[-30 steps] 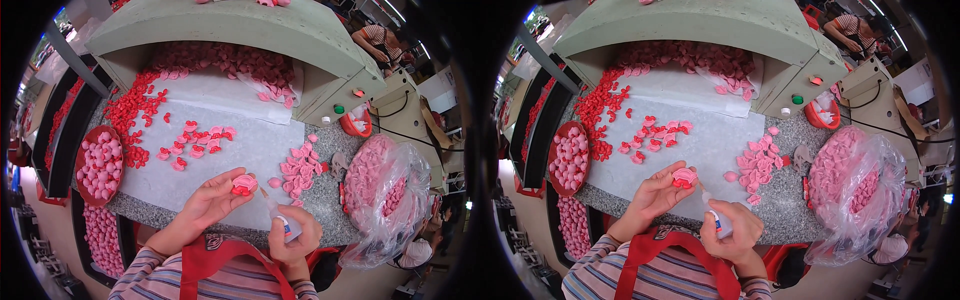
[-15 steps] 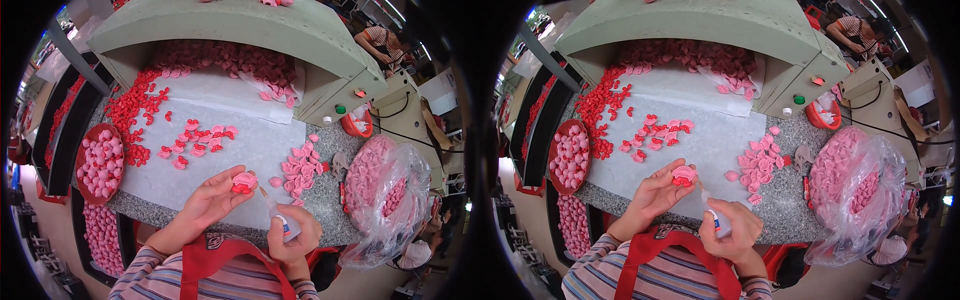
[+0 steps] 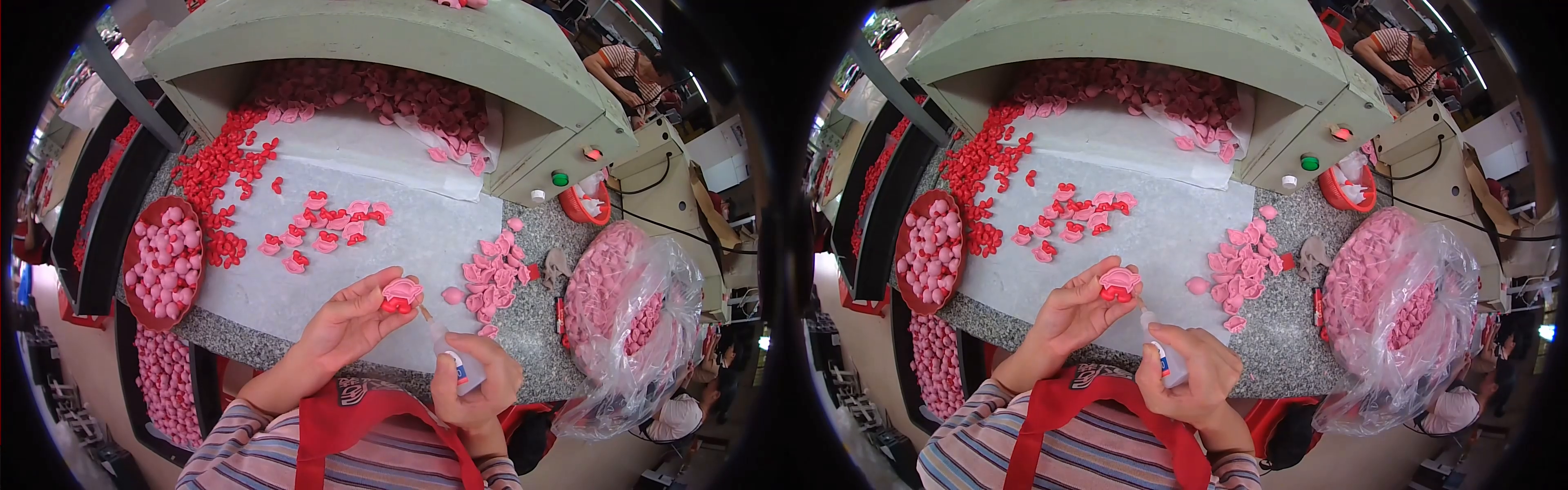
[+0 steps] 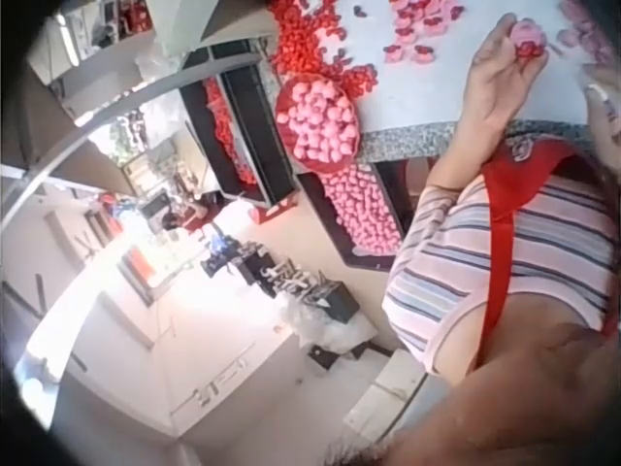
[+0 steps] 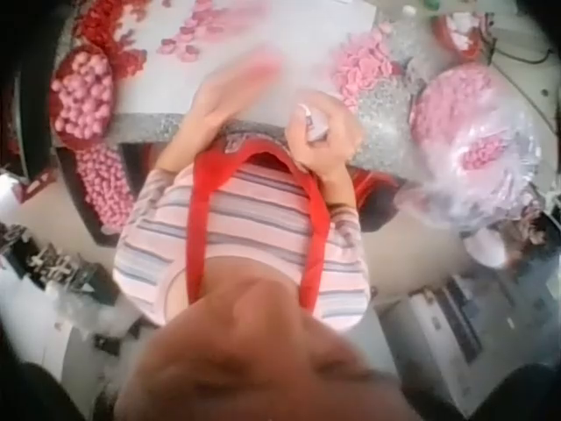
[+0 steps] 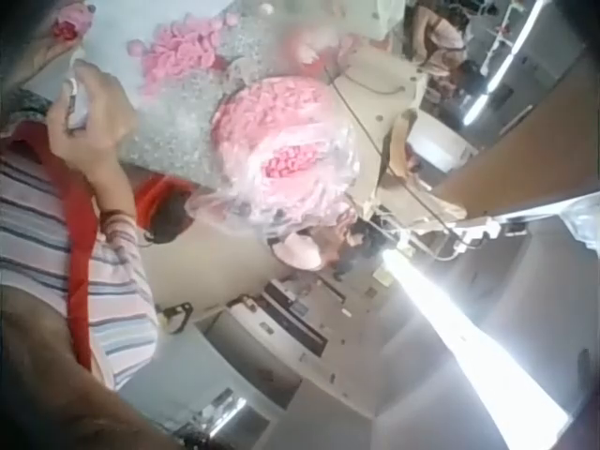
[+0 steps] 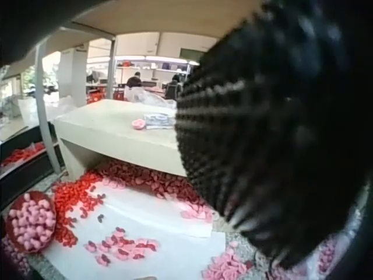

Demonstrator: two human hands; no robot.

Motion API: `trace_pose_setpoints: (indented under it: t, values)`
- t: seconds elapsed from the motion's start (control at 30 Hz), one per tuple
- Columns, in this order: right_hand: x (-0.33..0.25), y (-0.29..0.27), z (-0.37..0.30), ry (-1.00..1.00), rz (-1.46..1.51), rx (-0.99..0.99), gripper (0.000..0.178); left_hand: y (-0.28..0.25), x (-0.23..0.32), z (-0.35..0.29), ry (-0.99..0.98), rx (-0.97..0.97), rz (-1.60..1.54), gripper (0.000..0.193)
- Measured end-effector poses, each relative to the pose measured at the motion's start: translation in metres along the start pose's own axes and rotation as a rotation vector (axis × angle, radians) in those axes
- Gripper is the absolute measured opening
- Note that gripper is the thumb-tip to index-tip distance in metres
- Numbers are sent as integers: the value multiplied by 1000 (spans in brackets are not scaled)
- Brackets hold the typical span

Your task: Assembling small pink plastic toy components using a glue applicator.

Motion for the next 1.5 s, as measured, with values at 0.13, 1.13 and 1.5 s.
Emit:
trace_pose_setpoints:
  t: [0.13, 1.13, 1.5]
  values:
    - [-3, 1, -1, -46, 24, -15, 19, 1, 1, 0, 1, -6, -6, 40]
    - [-8, 2, -2, -162, 101, -14, 27, 5, -1, 0, 0, -61, 19, 43]
    - [-8, 4, -2, -159, 105, -33, 28, 4, 0, -1, -7, -36, 17, 43]
Point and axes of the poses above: each hand's wrist, its own z-axis towards the middle knuckle, its own y-axis out of the palm, x = y × z, the point moved 6 cm from there along z, towards the middle knuckle, and after that the axes turned 15 degrees about y, right-handed, at the moved point
